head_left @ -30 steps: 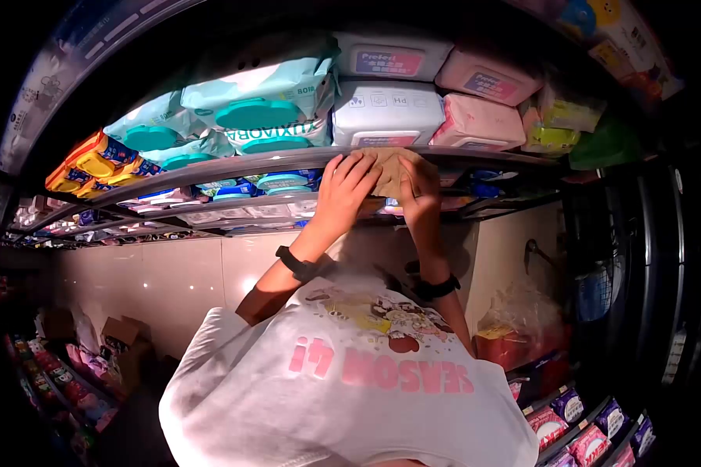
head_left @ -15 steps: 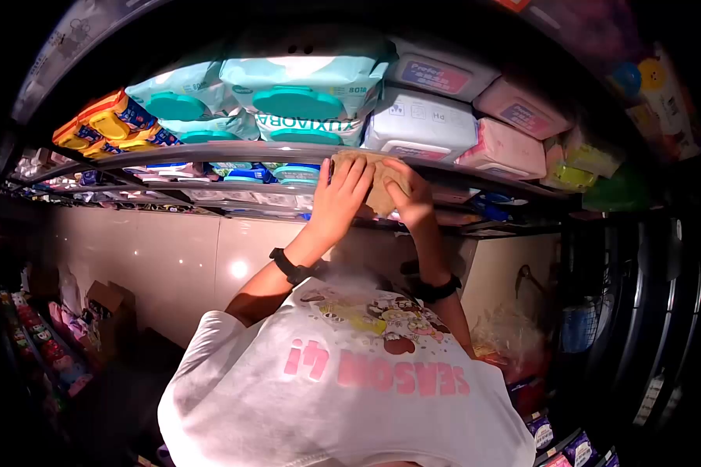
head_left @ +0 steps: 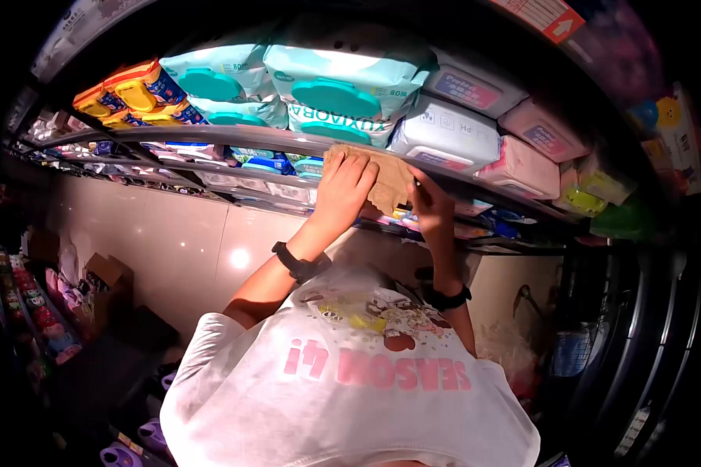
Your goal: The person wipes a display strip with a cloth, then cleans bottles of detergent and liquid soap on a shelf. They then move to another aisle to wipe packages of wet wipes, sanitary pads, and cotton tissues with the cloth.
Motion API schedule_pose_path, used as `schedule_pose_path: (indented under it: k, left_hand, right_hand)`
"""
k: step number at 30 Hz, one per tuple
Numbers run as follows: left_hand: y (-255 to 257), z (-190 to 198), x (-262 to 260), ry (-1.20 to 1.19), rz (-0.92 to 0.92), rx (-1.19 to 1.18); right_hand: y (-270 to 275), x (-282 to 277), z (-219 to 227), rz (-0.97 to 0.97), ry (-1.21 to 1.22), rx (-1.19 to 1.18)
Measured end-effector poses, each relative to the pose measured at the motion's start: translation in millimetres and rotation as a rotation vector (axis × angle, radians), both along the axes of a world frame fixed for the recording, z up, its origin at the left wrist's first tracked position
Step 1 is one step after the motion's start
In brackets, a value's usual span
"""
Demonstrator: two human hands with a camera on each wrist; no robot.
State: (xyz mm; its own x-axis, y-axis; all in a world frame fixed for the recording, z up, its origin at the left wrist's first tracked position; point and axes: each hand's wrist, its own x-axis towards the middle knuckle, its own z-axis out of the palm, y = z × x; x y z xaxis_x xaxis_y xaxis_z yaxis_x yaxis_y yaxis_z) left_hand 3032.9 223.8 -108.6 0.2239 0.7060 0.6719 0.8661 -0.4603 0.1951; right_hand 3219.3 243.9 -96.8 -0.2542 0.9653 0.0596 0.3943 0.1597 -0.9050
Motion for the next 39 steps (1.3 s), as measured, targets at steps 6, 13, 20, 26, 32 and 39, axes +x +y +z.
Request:
schedule_pose_path:
  k: [6, 13, 20, 26, 32, 39]
  left_hand:
    - [8, 3, 9, -0.034, 0.074, 0.031]
    - [3, 4, 9, -0.048, 0.118, 0.007]
    - [5, -3, 3, 0.004, 0.136, 0.092]
    - [-6, -3, -36, -0.073, 0.277, 0.145]
    - [-16, -8, -93, -0.168, 0.374, 0.13]
    - [-19, -17, -145, -0.177, 0.327, 0.146]
  right_hand:
    - [-22, 7, 22, 0.055, -0.284, 0.675]
    - [-3, -29, 0, 0.207, -0.34, 0.735]
    - [2, -47, -6, 0.121, -0.387, 0.678]
    - [3, -91, -5, 0.19, -0.426, 0.784]
    - [12, -150, -4, 0.323, -0.313, 0.817]
    - [15, -191, 0, 0.35, -0.249, 0.727]
